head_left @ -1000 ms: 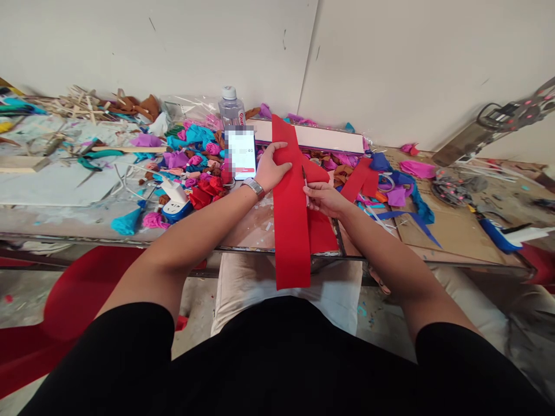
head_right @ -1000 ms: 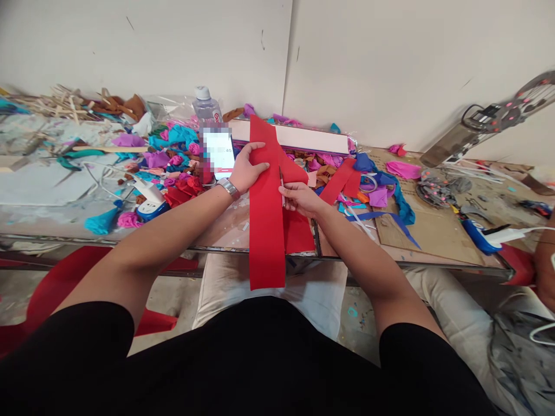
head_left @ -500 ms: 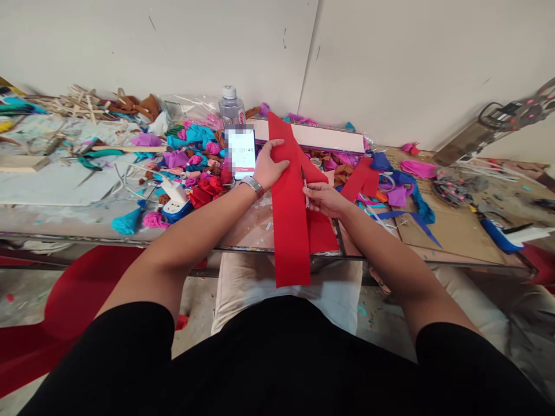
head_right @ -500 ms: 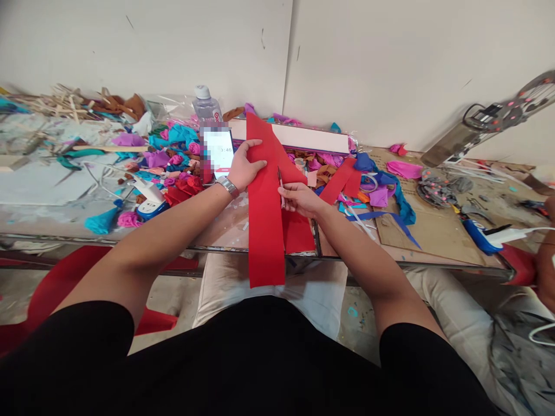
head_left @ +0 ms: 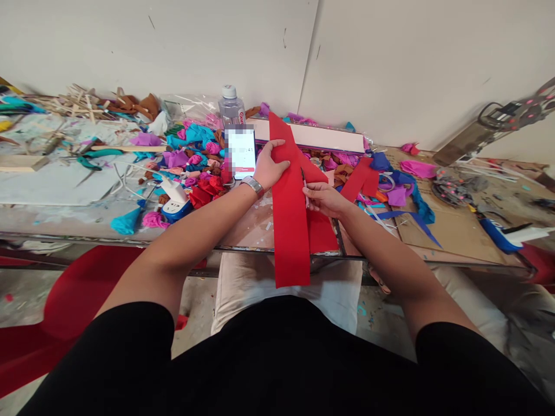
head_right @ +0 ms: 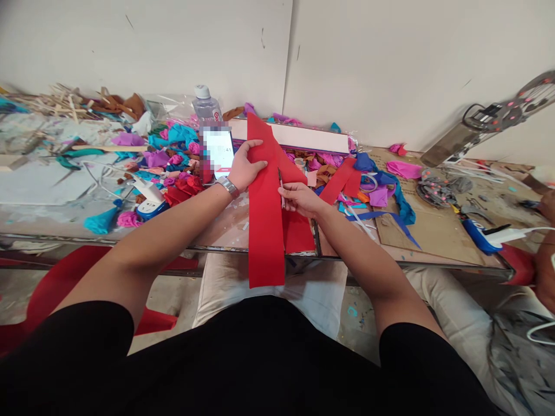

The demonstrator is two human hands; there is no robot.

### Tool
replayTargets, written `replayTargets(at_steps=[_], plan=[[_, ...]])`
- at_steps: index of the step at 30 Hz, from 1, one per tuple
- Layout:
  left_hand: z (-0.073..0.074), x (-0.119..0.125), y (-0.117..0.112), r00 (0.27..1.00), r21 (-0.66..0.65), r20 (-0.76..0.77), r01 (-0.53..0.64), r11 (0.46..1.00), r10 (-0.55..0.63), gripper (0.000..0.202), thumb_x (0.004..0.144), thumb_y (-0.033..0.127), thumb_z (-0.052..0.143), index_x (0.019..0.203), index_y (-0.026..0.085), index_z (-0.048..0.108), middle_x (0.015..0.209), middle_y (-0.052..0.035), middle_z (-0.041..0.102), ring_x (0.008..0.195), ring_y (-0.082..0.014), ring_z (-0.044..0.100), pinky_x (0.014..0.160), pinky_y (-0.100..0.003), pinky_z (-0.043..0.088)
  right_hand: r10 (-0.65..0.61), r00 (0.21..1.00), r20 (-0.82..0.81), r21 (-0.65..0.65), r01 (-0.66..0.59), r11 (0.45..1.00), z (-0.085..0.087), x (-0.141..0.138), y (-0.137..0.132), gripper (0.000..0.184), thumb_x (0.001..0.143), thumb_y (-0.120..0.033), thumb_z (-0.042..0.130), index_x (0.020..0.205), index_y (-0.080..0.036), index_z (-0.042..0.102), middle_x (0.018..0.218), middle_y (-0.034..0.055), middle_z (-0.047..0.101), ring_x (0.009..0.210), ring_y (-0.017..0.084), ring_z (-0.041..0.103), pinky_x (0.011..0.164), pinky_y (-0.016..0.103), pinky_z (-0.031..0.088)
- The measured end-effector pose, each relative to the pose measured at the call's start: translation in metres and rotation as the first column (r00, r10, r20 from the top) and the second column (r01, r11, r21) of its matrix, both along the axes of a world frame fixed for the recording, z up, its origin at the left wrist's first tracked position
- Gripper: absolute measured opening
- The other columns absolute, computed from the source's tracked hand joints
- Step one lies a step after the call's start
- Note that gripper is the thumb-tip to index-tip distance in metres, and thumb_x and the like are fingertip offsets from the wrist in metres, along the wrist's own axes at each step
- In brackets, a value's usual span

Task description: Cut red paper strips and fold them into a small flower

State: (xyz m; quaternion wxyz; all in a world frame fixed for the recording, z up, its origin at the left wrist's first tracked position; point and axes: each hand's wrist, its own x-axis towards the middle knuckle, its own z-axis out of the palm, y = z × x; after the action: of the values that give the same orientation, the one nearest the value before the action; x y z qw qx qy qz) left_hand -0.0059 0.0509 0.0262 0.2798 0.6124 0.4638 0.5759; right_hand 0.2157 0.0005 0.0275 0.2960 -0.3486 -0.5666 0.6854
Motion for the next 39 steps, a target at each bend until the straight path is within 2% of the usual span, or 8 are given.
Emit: replayTargets(at_steps=[9, 19, 25, 35, 39], plan=[[0.001, 0.003, -0.004, 1.000, 0.006, -0.005, -0.007, 1.000, 0.007, 0.057, 0.074, 0.013, 0.070, 0.129, 0.022, 0.060, 0.141, -0.0085, 0.066, 0.127, -0.0267, 0.065, 0.116, -0.045, 0.054, -0.033, 0.999, -0.022, -0.021, 0.032, 0.999, -0.001, 0.000, 0.001, 0.053, 0.065, -0.058, 0.097, 0.075, -0.017, 0.066, 0.056, -0.0014, 0.066, 0.044, 0.007, 0.054, 0.038, 0.016, 0.036], [0.002, 0.006, -0.006, 1.000, 0.011, -0.001, 0.015, 1.000, -0.015, 0.056, 0.074, 0.014, 0.069, 0.128, 0.022, 0.060, 0.141, -0.0080, 0.066, 0.123, -0.0255, 0.068, 0.112, -0.044, 0.057, -0.036, 0.999, -0.030, -0.019, 0.035, 0.999, -0.004, 0.002, 0.004, 0.050, 0.068, -0.055, 0.096, 0.077, -0.016, 0.067, 0.057, -0.0014, 0.066, 0.044, 0.007, 0.053, 0.037, 0.016, 0.034], [0.000, 0.005, -0.004, 1.000, 0.024, -0.014, 0.006, 1.000, -0.005, 0.056, 0.073, 0.015, 0.069, 0.128, 0.022, 0.060, 0.141, -0.0086, 0.066, 0.125, -0.0268, 0.066, 0.115, -0.045, 0.054, -0.037, 0.999, -0.032, -0.004, 0.037, 0.999, -0.001, 0.000, 0.001, 0.049, 0.068, -0.056, 0.095, 0.073, -0.017, 0.065, 0.055, -0.0017, 0.064, 0.042, 0.007, 0.052, 0.036, 0.017, 0.034], [0.001, 0.008, -0.010, 0.999, 0.002, -0.011, 0.054, 0.999, -0.054, 0.057, 0.076, 0.017, 0.068, 0.132, 0.021, 0.058, 0.142, -0.0105, 0.064, 0.123, -0.0264, 0.066, 0.112, -0.045, 0.055, -0.056, 0.998, -0.042, -0.011, 0.055, 0.998, 0.005, -0.001, -0.001, 0.054, 0.062, -0.059, 0.097, 0.071, -0.016, 0.065, 0.056, -0.0006, 0.066, 0.042, 0.007, 0.053, 0.035, 0.017, 0.031], [0.001, 0.009, -0.010, 0.999, 0.008, -0.008, 0.039, 0.999, -0.039, 0.056, 0.075, 0.016, 0.069, 0.130, 0.021, 0.059, 0.140, -0.0105, 0.065, 0.124, -0.0265, 0.066, 0.112, -0.045, 0.056, -0.070, 0.997, -0.025, -0.016, 0.070, 0.997, 0.007, -0.001, -0.002, 0.050, 0.068, -0.055, 0.095, 0.071, -0.016, 0.064, 0.055, -0.0010, 0.065, 0.042, 0.007, 0.053, 0.035, 0.017, 0.031]])
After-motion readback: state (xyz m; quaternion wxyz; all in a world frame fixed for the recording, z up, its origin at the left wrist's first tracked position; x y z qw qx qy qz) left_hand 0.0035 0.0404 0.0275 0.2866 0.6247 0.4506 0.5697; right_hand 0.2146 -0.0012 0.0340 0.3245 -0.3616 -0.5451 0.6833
